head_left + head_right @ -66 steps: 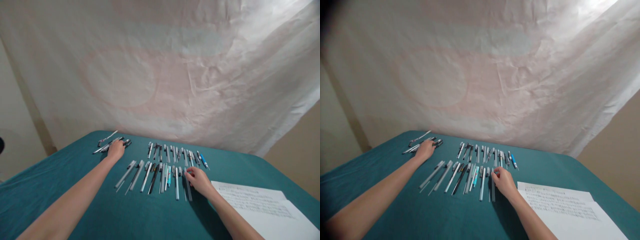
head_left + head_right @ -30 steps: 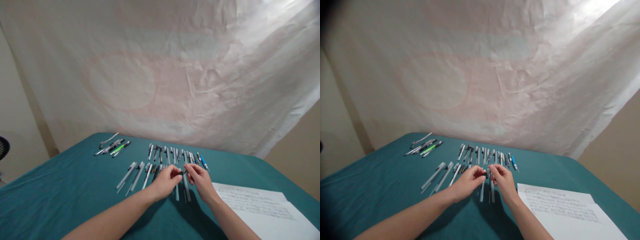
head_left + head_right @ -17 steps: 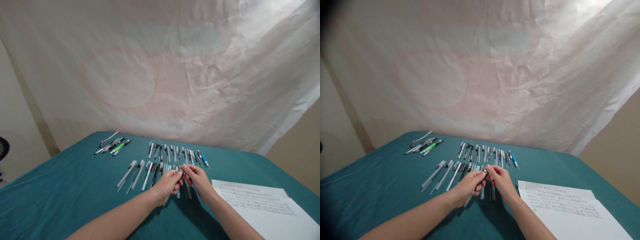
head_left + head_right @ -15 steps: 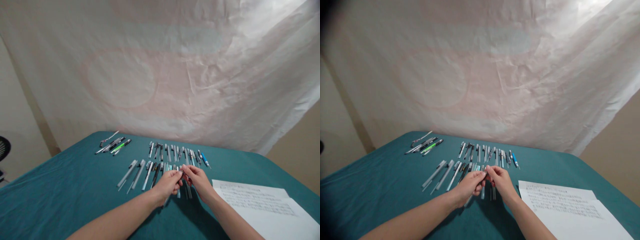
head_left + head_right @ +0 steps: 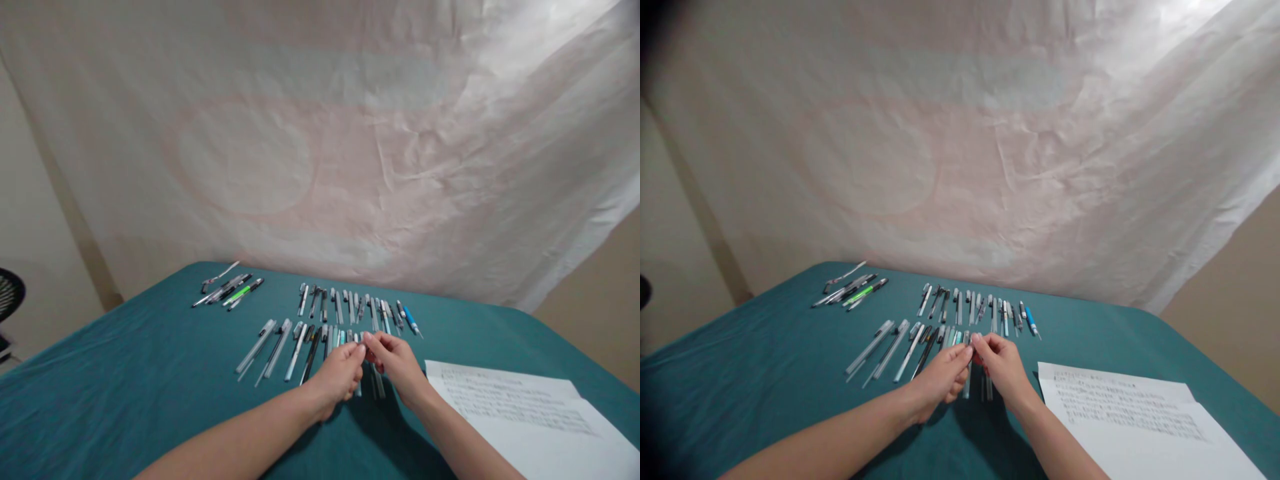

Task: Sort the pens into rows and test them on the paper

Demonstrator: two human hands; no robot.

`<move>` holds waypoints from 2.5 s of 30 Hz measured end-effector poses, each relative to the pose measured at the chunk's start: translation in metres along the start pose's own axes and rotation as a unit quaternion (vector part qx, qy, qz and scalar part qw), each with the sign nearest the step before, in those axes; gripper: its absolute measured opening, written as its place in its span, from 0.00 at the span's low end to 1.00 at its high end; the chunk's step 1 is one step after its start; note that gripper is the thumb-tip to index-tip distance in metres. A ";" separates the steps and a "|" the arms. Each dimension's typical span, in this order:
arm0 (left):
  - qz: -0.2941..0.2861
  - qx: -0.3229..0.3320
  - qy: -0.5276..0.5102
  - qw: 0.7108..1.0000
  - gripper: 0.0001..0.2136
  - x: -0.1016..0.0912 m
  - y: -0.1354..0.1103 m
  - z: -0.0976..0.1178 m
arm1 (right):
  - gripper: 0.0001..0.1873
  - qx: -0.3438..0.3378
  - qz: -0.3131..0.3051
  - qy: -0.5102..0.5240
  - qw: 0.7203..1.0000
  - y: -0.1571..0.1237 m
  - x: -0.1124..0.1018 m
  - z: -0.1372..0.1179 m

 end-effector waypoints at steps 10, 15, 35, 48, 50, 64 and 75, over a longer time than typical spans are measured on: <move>0.028 -0.012 -0.076 0.997 0.19 -0.003 0.005 -0.007 | 0.19 0.010 0.048 0.039 0.998 0.019 -0.031 -0.004; 0.027 0.020 -0.135 0.990 0.14 -0.005 0.013 -0.017 | 0.18 -0.008 0.064 -0.092 0.994 0.037 -0.064 0.018; 0.033 0.059 -0.182 0.981 0.14 -0.003 0.014 -0.018 | 0.11 -0.102 0.070 -0.287 0.950 0.038 -0.064 0.034; 0.019 0.078 -0.160 0.984 0.16 0.000 0.009 -0.008 | 0.20 -0.005 -0.029 -0.015 0.999 0.005 -0.002 -0.004; 0.011 0.078 -0.138 0.987 0.16 0.002 0.008 -0.007 | 0.18 0.004 -0.029 0.009 1.000 0.002 0.002 -0.004; -0.005 0.067 -0.132 0.989 0.15 0.004 0.005 -0.009 | 0.14 0.079 -0.004 0.168 0.983 0.008 -0.013 -0.005; -0.016 0.057 -0.140 0.988 0.15 0.004 0.005 -0.008 | 0.16 0.076 -0.006 0.142 0.987 0.005 -0.007 -0.005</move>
Point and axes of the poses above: each hand's wrist, its own y-axis towards the middle knuckle, its own x-axis out of the palm, z = x × y, the point moved 2 cm from there along y, towards the middle knuckle, and after that the axes turned 12 degrees about y, right-handed, at the moved point
